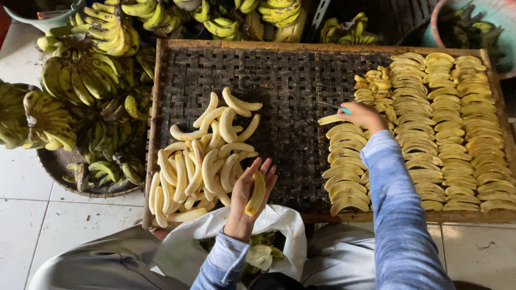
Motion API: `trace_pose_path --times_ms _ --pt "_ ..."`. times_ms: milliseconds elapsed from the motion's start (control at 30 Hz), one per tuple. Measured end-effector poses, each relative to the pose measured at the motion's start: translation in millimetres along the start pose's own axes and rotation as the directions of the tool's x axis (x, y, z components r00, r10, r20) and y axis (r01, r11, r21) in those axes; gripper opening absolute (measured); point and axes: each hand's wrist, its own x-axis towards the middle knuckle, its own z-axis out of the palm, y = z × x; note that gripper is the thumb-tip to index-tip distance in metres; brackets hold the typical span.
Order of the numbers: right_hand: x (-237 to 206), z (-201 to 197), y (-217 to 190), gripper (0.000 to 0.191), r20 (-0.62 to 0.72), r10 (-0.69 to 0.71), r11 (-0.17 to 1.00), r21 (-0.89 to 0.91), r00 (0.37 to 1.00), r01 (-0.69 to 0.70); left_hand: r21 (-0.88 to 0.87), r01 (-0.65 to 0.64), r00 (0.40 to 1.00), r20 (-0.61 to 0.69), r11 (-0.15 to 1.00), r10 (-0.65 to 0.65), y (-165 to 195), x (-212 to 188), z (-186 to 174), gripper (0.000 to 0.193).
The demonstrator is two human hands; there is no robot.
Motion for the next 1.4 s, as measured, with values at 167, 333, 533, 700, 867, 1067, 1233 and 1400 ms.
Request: trace_pose_path --times_ms 167,333,533,700,867,1067,1233,1400 --pt "18.3 5.3 -0.6 0.033 0.044 -0.012 1.000 -0.010 0.999 0.012 -0.031 -0.034 0.999 -0.033 0.999 0.033 10.5 3.7 -3.8 0.050" --pt "17.3 9.8 4.3 0.032 0.028 0.126 0.992 0.007 0.992 -0.126 -0.043 -0.065 0.996 -0.059 0.997 0.062 13.4 2.4 -9.0 0.049" --pt "21.6 19.2 13.8 0.021 -0.062 -0.021 0.994 0.109 0.998 0.028 -0.080 -0.022 0.996 -0.083 0.997 0.016 7.9 6.7 -8.4 0.042" --pt "23.6 26.1 20.0 0.017 -0.013 -0.107 0.993 0.042 0.994 0.108 -0.090 -0.018 0.996 -0.085 0.996 0.010 5.3 8.2 -14.5 0.039" --pt "20.1 27.0 4.5 0.029 -0.255 -0.106 0.989 -0.129 0.961 0.074 -0.071 -0.099 0.995 -0.012 0.993 0.098 -1.3 15.4 -25.6 0.045" --pt "-9.5 110.1 -111.5 0.026 0.261 -0.018 0.680 0.711 0.965 -0.179 0.039 -0.408 0.910 -0.062 0.912 0.410 -12.8 33.1 -31.9 0.058" --pt "-55.0 162.2 -182.6 0.034 0.429 -0.161 0.582 0.768 0.889 -0.265 0.137 -0.598 0.791 -0.056 0.790 0.609 -29.0 45.6 -32.8 0.061" --pt "-44.7 147.5 -180.9 0.051 0.434 -0.117 0.631 0.727 0.894 -0.270 0.224 -0.535 0.834 -0.015 0.815 0.551 -34.7 51.3 -31.6 0.067"
